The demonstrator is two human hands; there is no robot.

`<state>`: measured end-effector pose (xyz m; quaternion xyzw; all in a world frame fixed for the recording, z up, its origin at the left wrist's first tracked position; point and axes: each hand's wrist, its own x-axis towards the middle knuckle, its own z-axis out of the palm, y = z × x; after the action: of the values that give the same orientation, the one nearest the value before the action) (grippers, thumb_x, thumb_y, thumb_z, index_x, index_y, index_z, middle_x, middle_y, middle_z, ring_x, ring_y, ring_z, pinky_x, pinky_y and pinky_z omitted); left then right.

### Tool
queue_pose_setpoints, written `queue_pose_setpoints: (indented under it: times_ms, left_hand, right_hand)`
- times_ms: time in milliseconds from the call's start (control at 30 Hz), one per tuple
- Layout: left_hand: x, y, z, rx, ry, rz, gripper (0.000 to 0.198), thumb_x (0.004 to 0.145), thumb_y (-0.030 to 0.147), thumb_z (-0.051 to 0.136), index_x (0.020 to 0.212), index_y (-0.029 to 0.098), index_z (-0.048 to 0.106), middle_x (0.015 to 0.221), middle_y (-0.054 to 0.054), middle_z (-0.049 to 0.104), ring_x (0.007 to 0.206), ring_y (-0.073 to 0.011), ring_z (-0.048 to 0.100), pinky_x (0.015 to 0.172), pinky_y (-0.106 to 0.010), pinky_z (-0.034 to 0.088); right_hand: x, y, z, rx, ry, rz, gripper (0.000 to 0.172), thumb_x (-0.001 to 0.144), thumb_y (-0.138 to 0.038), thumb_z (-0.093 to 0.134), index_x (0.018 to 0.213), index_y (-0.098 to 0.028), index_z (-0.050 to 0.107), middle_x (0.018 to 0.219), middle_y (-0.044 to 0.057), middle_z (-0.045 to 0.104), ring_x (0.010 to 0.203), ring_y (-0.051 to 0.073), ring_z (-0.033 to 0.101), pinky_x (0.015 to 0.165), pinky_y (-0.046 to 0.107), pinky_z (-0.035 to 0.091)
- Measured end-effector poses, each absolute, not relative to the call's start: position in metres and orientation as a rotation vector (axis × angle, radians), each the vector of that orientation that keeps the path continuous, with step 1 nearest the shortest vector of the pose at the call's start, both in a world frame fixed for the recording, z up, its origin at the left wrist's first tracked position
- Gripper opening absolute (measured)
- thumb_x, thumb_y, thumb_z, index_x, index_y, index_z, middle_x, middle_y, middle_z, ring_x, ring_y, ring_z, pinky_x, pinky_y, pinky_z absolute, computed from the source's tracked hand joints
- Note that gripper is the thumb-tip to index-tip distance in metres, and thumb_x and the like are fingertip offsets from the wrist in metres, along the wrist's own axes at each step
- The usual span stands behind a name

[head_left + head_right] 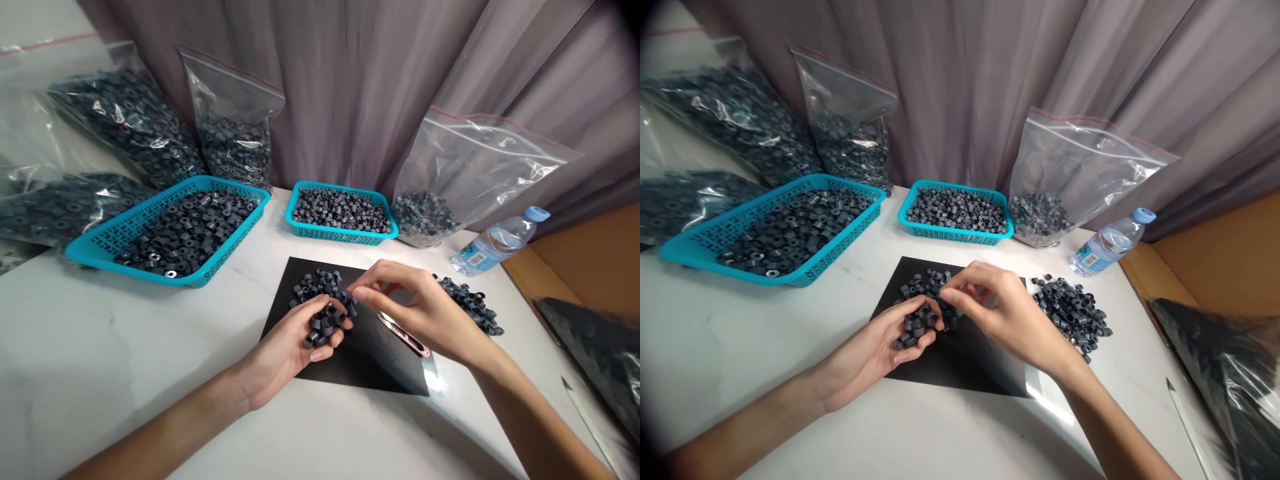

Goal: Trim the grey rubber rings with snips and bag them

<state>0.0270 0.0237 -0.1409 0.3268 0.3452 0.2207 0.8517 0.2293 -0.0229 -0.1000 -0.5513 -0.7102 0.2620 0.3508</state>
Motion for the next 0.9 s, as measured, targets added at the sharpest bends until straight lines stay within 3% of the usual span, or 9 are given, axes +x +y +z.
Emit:
queue_pose_setpoints:
  times_ms: [267, 433, 667, 767, 900]
  left_hand:
    - [0.026, 0.024, -0.139, 0.677, 0.747, 0.438, 0.028, 0.1, 0.031, 0.052, 0.095, 0.011, 0.071, 0.092, -0.011, 0.071, 0.074, -0.0122, 0.059, 0.058, -0.019, 0.041]
    - [0.027, 0.027, -0.14, 0.675, 0.723, 0.423, 0.029, 0.1, 0.033, 0.052, 0.091, 0.012, 0.07, 0.085, -0.007, 0.066, 0.066, -0.0088, 0.051, 0.049, -0.016, 0.033]
    - [0.027, 0.026, -0.138, 0.706, 0.718, 0.388, 0.036, 0.1, 0.04, 0.05, 0.086, 0.013, 0.069, 0.085, -0.006, 0.063, 0.064, -0.0087, 0.046, 0.047, -0.016, 0.028]
    - [0.027, 0.028, -0.135, 0.756, 0.737, 0.353, 0.035, 0.097, 0.044, 0.055, 0.088, 0.014, 0.07, 0.088, -0.006, 0.063, 0.065, -0.0089, 0.044, 0.048, -0.016, 0.028]
    - [0.029, 0.03, -0.126, 0.829, 0.753, 0.331, 0.03, 0.094, 0.044, 0.061, 0.09, 0.016, 0.071, 0.09, -0.006, 0.065, 0.068, -0.0101, 0.046, 0.057, -0.019, 0.035]
  right_hand:
    - [0.24, -0.025, -0.099, -1.553, -1.822, 0.47, 0.02, 0.101, -0.034, 0.058, 0.092, -0.021, 0.07, 0.086, 0.001, 0.064, 0.076, 0.015, 0.059, 0.067, 0.027, 0.045]
    - [0.258, -0.042, -0.122, -1.708, -1.879, 0.34, 0.022, 0.103, -0.035, 0.052, 0.095, -0.022, 0.068, 0.092, 0.003, 0.064, 0.072, 0.015, 0.06, 0.068, 0.03, 0.046]
    - [0.286, -0.07, -0.191, -1.768, -1.9, 0.138, 0.025, 0.102, -0.041, 0.052, 0.114, -0.022, 0.063, 0.106, 0.009, 0.063, 0.096, 0.023, 0.063, 0.082, 0.036, 0.052]
    - [0.28, -0.071, -0.206, -1.766, -1.948, 0.024, 0.028, 0.101, -0.042, 0.054, 0.119, -0.022, 0.061, 0.108, 0.01, 0.061, 0.099, 0.027, 0.062, 0.085, 0.042, 0.054]
    - [0.272, -0.067, -0.21, -1.733, -1.943, 0.037, 0.021, 0.103, -0.034, 0.05, 0.115, -0.021, 0.062, 0.103, 0.009, 0.06, 0.094, 0.023, 0.064, 0.081, 0.038, 0.057]
